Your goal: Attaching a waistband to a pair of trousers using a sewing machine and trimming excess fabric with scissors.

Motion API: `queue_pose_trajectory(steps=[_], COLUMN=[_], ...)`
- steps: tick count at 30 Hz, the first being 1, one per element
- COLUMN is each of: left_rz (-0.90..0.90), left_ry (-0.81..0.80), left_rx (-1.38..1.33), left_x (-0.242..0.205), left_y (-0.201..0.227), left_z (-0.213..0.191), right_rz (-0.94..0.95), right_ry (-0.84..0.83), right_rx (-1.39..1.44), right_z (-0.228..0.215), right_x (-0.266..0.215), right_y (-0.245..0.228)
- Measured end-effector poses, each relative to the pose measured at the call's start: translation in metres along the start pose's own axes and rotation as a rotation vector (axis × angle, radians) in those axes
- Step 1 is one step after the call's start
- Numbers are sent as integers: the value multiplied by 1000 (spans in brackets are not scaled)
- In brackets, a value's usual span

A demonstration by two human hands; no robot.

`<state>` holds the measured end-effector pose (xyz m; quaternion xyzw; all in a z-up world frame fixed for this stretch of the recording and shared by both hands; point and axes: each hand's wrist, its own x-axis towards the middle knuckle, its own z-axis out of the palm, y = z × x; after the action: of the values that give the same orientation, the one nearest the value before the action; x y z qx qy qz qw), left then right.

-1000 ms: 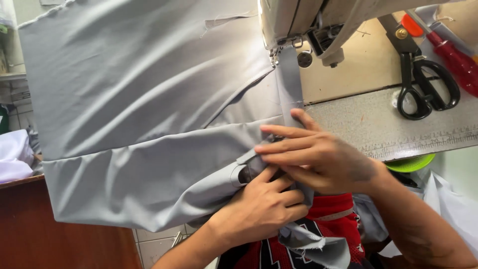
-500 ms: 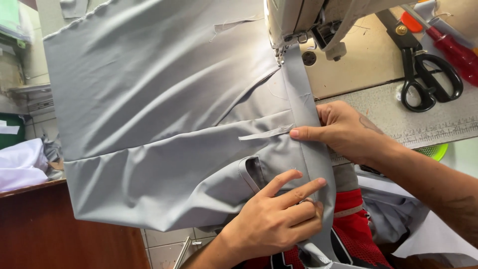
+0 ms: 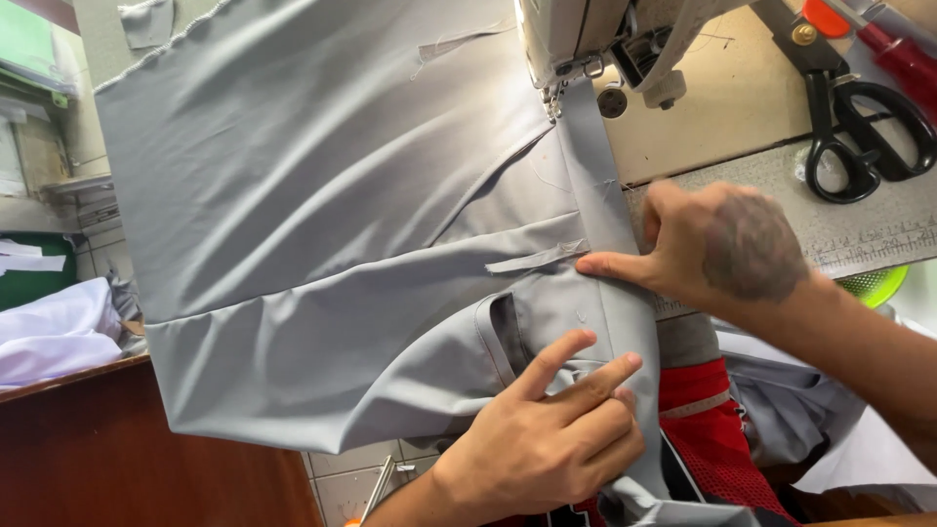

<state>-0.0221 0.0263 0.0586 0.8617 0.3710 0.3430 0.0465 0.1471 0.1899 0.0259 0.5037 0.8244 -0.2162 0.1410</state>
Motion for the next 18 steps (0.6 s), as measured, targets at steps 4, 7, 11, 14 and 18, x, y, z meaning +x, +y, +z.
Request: queue_pose_trajectory(steps=[4, 7, 11, 14, 18], left_rz=[24, -6, -102, -169, -250], left_ry=[-137, -225, -656, -191, -203], left_rx=[36, 39, -401, -513, 100], left_x=[-7, -7, -1, 31, 6], left_y=[2, 6, -32, -69, -119], left_z=[16, 21, -7, -27, 4], right_rz=[-503, -605, -579, -569, -583], right_ry=[710, 750, 788, 769, 775], right_rx=[-139, -161, -153, -143, -174], right_z=[19, 22, 16, 19, 15], right_x=[-6, -9, -9, -10, -11], right_y=[7, 6, 2, 4, 2])
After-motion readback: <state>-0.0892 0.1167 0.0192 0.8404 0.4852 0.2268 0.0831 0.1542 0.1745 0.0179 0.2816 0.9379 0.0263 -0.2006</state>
